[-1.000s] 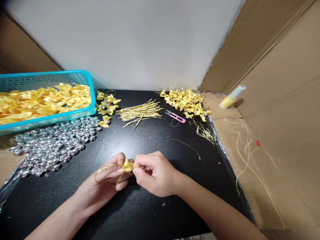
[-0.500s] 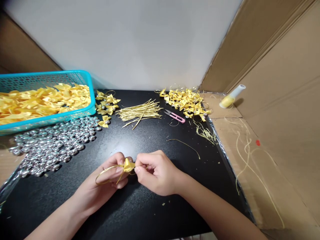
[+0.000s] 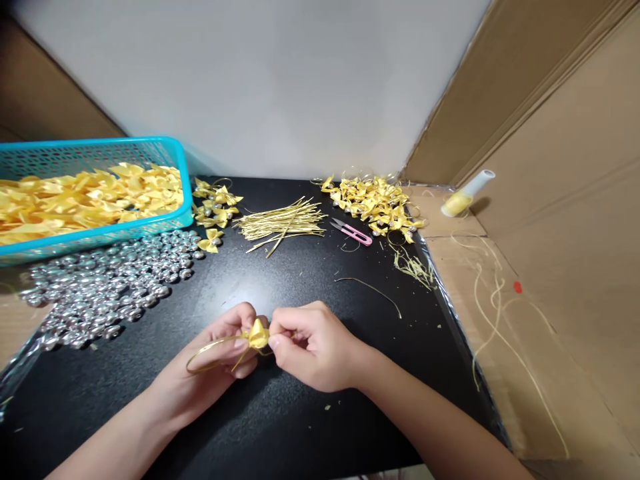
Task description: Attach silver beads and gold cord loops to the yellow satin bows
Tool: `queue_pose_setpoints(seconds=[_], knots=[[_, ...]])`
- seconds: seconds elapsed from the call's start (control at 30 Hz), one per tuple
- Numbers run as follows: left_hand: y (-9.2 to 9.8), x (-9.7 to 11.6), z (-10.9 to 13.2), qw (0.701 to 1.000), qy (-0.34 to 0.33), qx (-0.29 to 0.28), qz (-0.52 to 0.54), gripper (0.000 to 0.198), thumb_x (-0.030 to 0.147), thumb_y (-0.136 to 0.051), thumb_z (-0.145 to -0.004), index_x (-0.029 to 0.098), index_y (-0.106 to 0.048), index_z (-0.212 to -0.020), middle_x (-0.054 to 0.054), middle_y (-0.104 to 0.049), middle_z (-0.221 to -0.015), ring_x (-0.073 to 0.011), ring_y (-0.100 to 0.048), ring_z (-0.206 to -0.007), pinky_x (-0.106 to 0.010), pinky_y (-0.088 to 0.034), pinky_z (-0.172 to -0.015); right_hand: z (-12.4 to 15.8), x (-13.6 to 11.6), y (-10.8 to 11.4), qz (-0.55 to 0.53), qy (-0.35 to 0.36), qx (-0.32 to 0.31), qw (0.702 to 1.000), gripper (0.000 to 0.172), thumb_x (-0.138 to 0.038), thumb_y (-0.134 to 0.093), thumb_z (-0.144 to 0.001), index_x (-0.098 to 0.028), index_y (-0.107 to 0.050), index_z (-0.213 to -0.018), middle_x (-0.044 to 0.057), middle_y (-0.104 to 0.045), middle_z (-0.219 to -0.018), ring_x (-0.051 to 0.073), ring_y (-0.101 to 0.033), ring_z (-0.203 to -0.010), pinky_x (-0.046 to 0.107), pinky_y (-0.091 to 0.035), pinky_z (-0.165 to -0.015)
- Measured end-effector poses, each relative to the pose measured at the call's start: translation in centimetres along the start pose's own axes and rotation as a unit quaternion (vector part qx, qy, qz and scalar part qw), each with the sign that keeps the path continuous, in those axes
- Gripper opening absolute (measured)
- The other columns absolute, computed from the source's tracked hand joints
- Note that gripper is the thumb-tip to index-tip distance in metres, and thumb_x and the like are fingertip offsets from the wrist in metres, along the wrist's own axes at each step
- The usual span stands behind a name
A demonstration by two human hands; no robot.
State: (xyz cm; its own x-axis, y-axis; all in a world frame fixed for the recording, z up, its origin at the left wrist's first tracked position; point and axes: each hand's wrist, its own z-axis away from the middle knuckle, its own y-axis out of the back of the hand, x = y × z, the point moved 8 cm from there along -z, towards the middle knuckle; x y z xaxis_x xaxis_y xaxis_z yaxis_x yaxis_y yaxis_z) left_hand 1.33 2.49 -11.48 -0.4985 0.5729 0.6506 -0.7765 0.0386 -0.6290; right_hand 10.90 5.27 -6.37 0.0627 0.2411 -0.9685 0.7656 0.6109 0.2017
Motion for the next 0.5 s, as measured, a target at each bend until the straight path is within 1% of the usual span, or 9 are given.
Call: queue_pose_setpoints(seconds=[0.13, 0.27, 0.5], knots=[[-0.31, -0.03, 0.17, 1.000, 0.007, -0.011, 0.013, 0.027, 0.028, -0.080, -0.065, 0.018, -0.055, -0.071, 0.004, -0.046, -0.064, -0.0068, -0.028, -0.052, -0.019, -0.021, -0.047, 0.03, -0.23, 0.04, -0.011, 0.007, -0.004, 1.000, 0.021, -0.018, -0.049, -0.081, -0.020, -0.040, -0.062, -0.008, -0.034, -0.052, 0.006, -0.029, -0.045, 0.020, -0.024, -0.044], [-0.36, 0.10, 0.27, 1.000, 0.008, -0.005, 0.026, 0.032, 0.027, -0.081, -0.063, 0.018, -0.051, -0.068, 0.003, -0.046, -0.066, -0.0072, -0.030, -0.054, -0.019, -0.022, -0.047, 0.02, -0.20, 0.09, -0.017, 0.005, -0.006, 1.000, 0.021, -0.018, -0.049, -0.081, -0.020, -0.040, -0.062, -0.008, -0.034, -0.052, 0.007, -0.029, -0.045, 0.021, -0.023, -0.044], [-0.24, -0.05, 0.21, 1.000, 0.008, -0.008, 0.026, 0.031, 0.029, -0.082, -0.062, 0.017, -0.053, -0.066, 0.003, -0.047, -0.065, -0.0077, -0.031, -0.054, -0.018, -0.024, -0.046, 0.07, -0.14, 0.01, -0.016, 0.002, -0.012, 1.000, 0.022, -0.018, -0.049, -0.081, -0.020, -0.040, -0.062, -0.008, -0.033, -0.051, 0.006, -0.029, -0.045, 0.021, -0.023, -0.045]])
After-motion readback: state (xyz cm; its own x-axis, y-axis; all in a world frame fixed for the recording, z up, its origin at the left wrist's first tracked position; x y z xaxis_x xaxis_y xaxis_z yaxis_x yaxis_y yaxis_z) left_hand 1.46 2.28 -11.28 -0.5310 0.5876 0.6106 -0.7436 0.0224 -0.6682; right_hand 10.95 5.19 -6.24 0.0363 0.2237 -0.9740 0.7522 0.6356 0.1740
